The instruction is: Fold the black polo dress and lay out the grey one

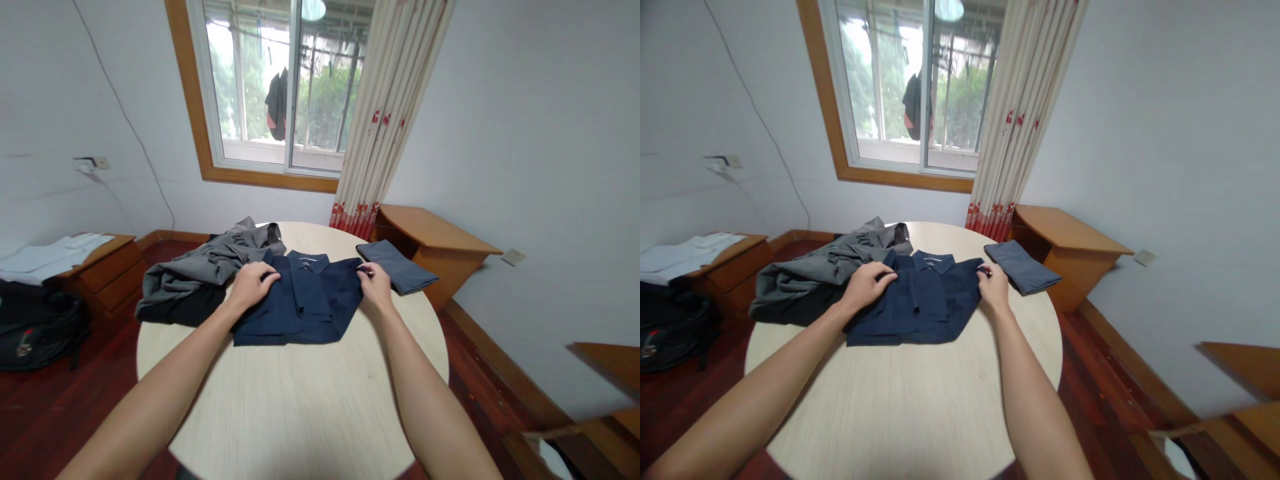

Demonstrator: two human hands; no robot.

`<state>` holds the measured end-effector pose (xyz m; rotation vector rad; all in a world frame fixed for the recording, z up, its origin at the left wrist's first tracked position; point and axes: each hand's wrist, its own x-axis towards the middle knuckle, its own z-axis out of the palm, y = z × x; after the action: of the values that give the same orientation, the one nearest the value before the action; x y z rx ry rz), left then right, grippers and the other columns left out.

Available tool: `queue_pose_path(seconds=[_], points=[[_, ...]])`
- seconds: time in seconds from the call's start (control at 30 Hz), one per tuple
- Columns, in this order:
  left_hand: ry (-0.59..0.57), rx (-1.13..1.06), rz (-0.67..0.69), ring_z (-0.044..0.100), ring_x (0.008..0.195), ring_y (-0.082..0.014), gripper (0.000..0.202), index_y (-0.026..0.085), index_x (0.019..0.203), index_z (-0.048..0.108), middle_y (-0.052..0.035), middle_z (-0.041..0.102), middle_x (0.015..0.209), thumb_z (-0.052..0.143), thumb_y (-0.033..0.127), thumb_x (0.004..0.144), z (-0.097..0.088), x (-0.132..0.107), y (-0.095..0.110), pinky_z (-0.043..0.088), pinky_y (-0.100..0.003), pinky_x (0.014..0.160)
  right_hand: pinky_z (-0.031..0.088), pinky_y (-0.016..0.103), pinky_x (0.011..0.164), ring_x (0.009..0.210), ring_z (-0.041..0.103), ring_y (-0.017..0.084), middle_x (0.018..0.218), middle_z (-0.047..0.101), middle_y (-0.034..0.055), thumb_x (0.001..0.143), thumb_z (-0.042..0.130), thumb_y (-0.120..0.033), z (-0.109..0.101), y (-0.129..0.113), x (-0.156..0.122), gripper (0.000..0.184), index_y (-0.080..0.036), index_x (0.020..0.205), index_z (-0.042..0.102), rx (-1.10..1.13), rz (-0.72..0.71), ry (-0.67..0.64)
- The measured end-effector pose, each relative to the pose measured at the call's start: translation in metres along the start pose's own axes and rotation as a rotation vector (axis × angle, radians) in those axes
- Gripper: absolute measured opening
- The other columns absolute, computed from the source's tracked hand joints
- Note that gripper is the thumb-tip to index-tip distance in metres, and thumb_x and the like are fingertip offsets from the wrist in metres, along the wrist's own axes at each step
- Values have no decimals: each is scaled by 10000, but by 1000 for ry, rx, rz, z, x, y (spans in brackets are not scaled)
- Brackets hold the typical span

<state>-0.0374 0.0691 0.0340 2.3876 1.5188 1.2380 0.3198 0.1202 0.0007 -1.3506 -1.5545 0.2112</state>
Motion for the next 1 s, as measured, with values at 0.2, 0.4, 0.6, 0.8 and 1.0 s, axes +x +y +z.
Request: queue_pose_path(seconds=[0.2, 0.4, 0.6, 0.8, 1.0], points=[[814, -177, -121, 607, 794, -195, 268, 195, 825, 613, -23, 626, 797, 612, 458, 877, -51, 9, -14, 491, -314, 796, 494, 321, 642, 685, 607, 185, 942, 632, 94, 815, 515, -568, -23, 33, 13, 499, -154, 1085, 575, 206, 321, 533], [763, -410, 127, 663, 761, -221, 352, 250, 860, 558, -27, 655, 792, 547, 600, 895, -41, -4, 11, 556, -404, 782, 489, 329, 683, 692, 586, 191, 927, 685, 119, 798, 541, -544, -5, 14, 4, 478, -135, 1030, 627, 130, 197, 379], [447, -444, -46, 685, 864, -222, 510, 207, 941, 632, -78, 713, 905, 367, 644, 943, -28, -7, 21, 561, -350, 782, 513, 351, 729, 773, 625, 218, 953, 704, 127, 779, 569, -543, 2, 13, 1, 487, -140, 1038, 656, 182, 197, 189], [-49, -103, -72, 631, 1104, -263, 373, 187, 1052, 696, -106, 715, 1141, 531, 478, 888, -3, -2, -23, 459, -397, 1025, 527, 396, 846, 932, 665, 256, 1108, 697, 162, 823, 562, -583, 11, 10, -7, 522, -142, 1079, 674, 148, 148, -74], [-565, 233, -126, 421, 1378, -343, 755, 186, 1392, 548, -155, 476, 1494, 703, 564, 757, 27, -13, -38, 344, -461, 1131, 421, 471, 1070, 1185, 593, 294, 1266, 646, 140, 775, 683, -610, 21, -2, -22, 589, -196, 1194, 679, -9, -75, -414]])
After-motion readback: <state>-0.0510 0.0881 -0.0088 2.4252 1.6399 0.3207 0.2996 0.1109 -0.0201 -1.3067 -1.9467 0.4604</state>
